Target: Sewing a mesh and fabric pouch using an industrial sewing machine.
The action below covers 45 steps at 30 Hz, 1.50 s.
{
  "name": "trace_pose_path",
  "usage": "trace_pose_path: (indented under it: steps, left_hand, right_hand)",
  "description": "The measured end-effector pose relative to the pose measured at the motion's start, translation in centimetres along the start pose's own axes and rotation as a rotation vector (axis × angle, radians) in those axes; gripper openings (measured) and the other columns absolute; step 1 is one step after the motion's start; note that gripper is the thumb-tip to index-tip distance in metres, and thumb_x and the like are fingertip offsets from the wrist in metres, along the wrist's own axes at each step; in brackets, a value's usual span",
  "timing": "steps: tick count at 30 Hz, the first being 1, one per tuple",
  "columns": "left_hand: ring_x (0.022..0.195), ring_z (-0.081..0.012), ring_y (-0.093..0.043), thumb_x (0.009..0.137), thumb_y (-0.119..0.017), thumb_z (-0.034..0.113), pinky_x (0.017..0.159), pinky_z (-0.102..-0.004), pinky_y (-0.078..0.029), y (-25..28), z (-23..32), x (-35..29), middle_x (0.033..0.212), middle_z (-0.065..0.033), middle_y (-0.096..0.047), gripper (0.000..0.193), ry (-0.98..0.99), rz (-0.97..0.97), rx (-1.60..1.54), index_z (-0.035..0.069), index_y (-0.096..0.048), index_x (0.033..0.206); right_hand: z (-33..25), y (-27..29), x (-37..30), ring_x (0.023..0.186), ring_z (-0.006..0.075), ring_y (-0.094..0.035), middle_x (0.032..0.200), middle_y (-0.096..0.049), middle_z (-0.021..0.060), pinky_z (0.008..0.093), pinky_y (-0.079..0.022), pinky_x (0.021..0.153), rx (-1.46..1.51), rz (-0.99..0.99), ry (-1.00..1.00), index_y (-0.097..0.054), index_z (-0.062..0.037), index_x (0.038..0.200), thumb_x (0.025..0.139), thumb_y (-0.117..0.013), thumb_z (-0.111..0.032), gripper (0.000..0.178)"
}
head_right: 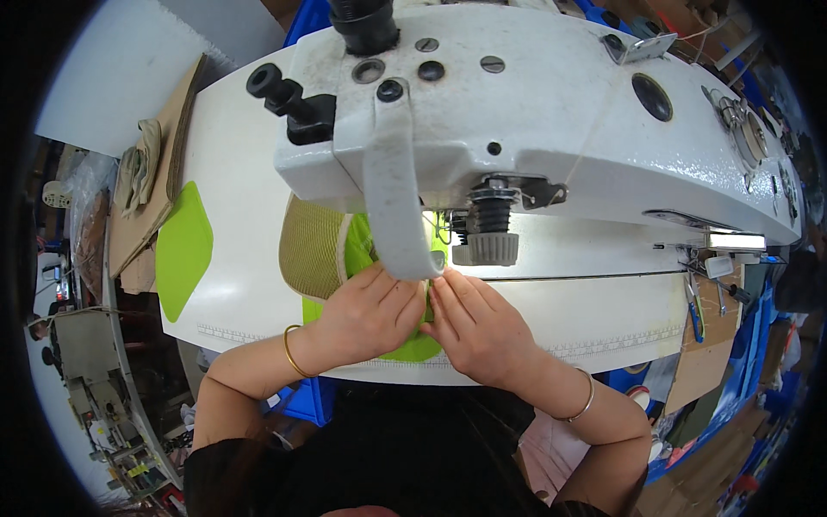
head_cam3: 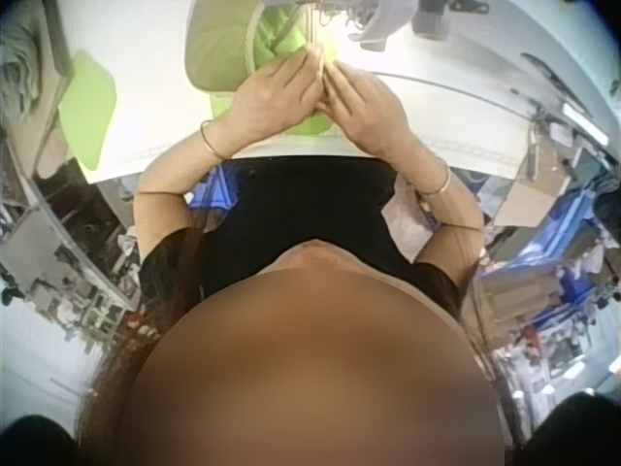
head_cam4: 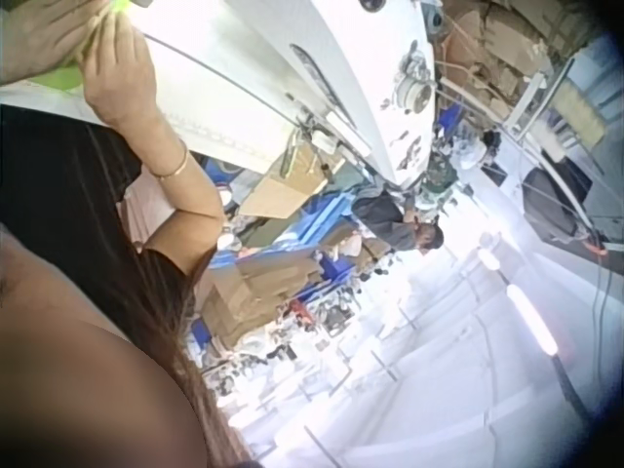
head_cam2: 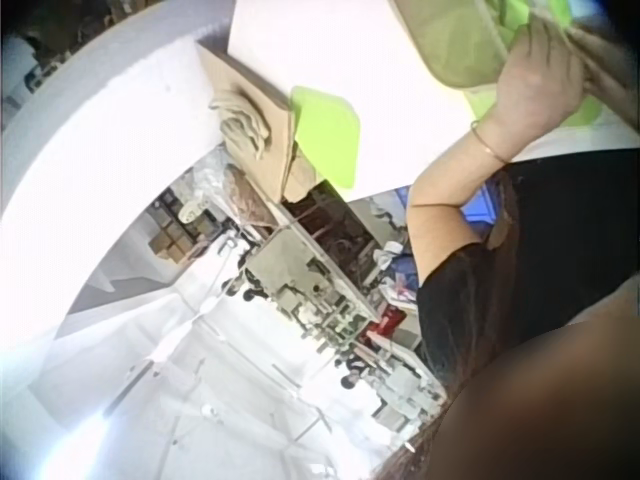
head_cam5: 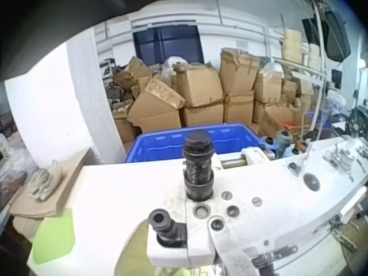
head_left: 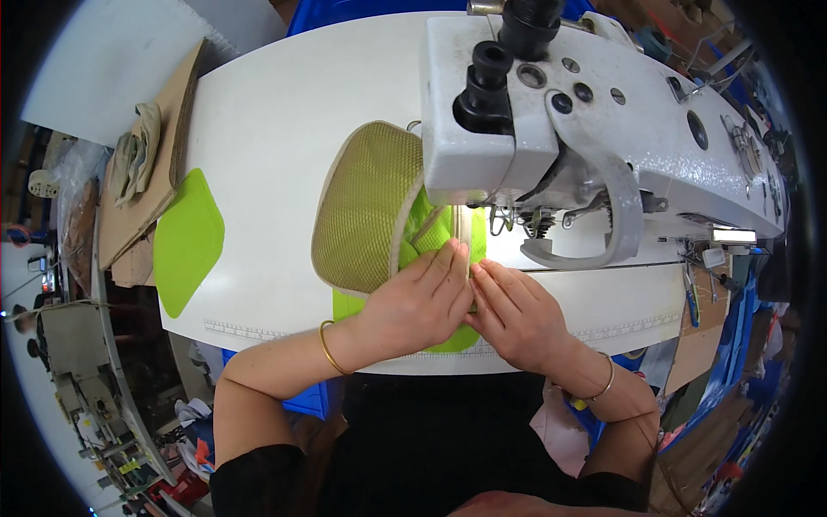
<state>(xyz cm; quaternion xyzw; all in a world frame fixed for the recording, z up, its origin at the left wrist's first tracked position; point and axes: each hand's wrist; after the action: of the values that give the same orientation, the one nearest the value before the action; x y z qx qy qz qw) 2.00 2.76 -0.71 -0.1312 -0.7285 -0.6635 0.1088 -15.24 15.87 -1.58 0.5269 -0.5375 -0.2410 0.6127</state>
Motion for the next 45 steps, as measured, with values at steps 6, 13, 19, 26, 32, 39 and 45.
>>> trace_pose_path:
  steps: [6, 13, 19, 26, 32, 39, 45]
  left_hand:
    - [0.108, -0.0369, -0.067, 0.083, -0.059, 0.016, 0.093, -0.0398, -0.055, -0.4, -0.5, 0.6, 0.115, -0.0279, -0.067, 0.032, 0.013, -0.024, 0.003, -0.009, -0.065, 0.102]
    - [0.114, -0.0377, -0.065, 0.081, -0.061, 0.014, 0.095, -0.0406, -0.055, -1.2, -0.9, 1.3, 0.117, -0.0275, -0.066, 0.035, 0.065, 0.044, 0.024, -0.011, -0.066, 0.105]
    - [0.119, -0.0345, -0.061, 0.08, -0.065, 0.015, 0.107, -0.0498, -0.048, 1.7, -0.3, 1.2, 0.116, -0.0177, -0.067, 0.035, 0.162, 0.04, -0.026, -0.005, -0.067, 0.109]
    - [0.122, -0.0234, -0.058, 0.088, -0.068, 0.021, 0.113, -0.0473, -0.042, 4.3, -1.0, -2.4, 0.132, -0.0043, -0.064, 0.023, -0.174, -0.074, 0.086, 0.014, -0.069, 0.11]
    - [0.123, -0.0245, -0.056, 0.085, -0.063, 0.019, 0.112, -0.0434, -0.046, 4.8, -2.3, 0.0, 0.122, -0.0121, -0.064, 0.027, -0.506, -0.131, 0.174, 0.003, -0.068, 0.106]
    - [0.107, -0.034, -0.065, 0.08, -0.069, 0.012, 0.084, -0.0408, -0.058, 4.3, -3.4, -0.6, 0.117, -0.0197, -0.065, 0.02, -0.175, 0.07, -0.148, 0.0, -0.063, 0.095]
    - [0.107, -0.0332, -0.065, 0.077, -0.068, 0.011, 0.078, -0.0372, -0.056, 5.3, -3.8, -1.0, 0.113, -0.0206, -0.066, 0.026, -0.286, -0.046, 0.036, 0.001, -0.064, 0.101]
  right_hand:
    - [0.3, 0.0, -0.3, 0.113, 0.036, -0.066, 0.114, -0.07, 0.0246, 0.0437, -0.053, 0.1, 0.006, 0.021, -0.001, -0.07, 0.0107, 0.103, 0.09, -0.069, -0.021, 0.034]
    - [0.6, 0.0, -0.1, 0.112, 0.0347, -0.066, 0.115, -0.07, 0.0237, 0.0434, -0.053, 0.099, -0.01, 0.037, -0.022, -0.07, 0.0097, 0.102, 0.089, -0.069, -0.02, 0.032]
    - [0.6, 0.0, -0.4, 0.109, 0.0335, -0.066, 0.117, -0.068, 0.0195, 0.0429, -0.056, 0.093, 0.001, 0.035, -0.062, -0.069, 0.0095, 0.107, 0.084, -0.074, -0.017, 0.035]
    - [1.8, 0.8, 1.4, 0.089, 0.0241, -0.07, 0.097, -0.069, 0.006, 0.0367, -0.056, 0.071, 0.091, 0.023, -0.168, -0.07, -0.0052, 0.114, 0.083, -0.073, -0.014, 0.032]
    - [3.5, -0.9, 3.1, 0.069, 0.0177, -0.065, 0.082, -0.06, -0.0016, 0.0325, -0.051, 0.056, 0.041, -0.048, -0.138, -0.073, -0.0172, 0.102, 0.083, -0.067, -0.014, 0.021]
    - [3.6, -1.4, 3.2, 0.07, 0.0178, -0.064, 0.083, -0.058, -0.0022, 0.0323, -0.049, 0.055, 0.049, -0.036, -0.155, -0.069, -0.018, 0.096, 0.083, -0.067, -0.015, 0.013]
    - [3.5, -1.5, 3.5, 0.068, 0.0185, -0.063, 0.087, -0.06, -0.002, 0.0342, -0.045, 0.052, 0.04, -0.082, -0.155, -0.064, -0.0164, 0.092, 0.083, -0.067, -0.015, 0.009]
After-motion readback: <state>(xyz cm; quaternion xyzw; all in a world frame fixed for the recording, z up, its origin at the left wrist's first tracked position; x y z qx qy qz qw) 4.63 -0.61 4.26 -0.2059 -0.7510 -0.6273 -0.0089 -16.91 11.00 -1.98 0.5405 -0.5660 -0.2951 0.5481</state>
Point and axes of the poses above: each hand's wrist, its own x-axis towards the middle knuckle, its own y-axis out of the back of the hand, z = x × y
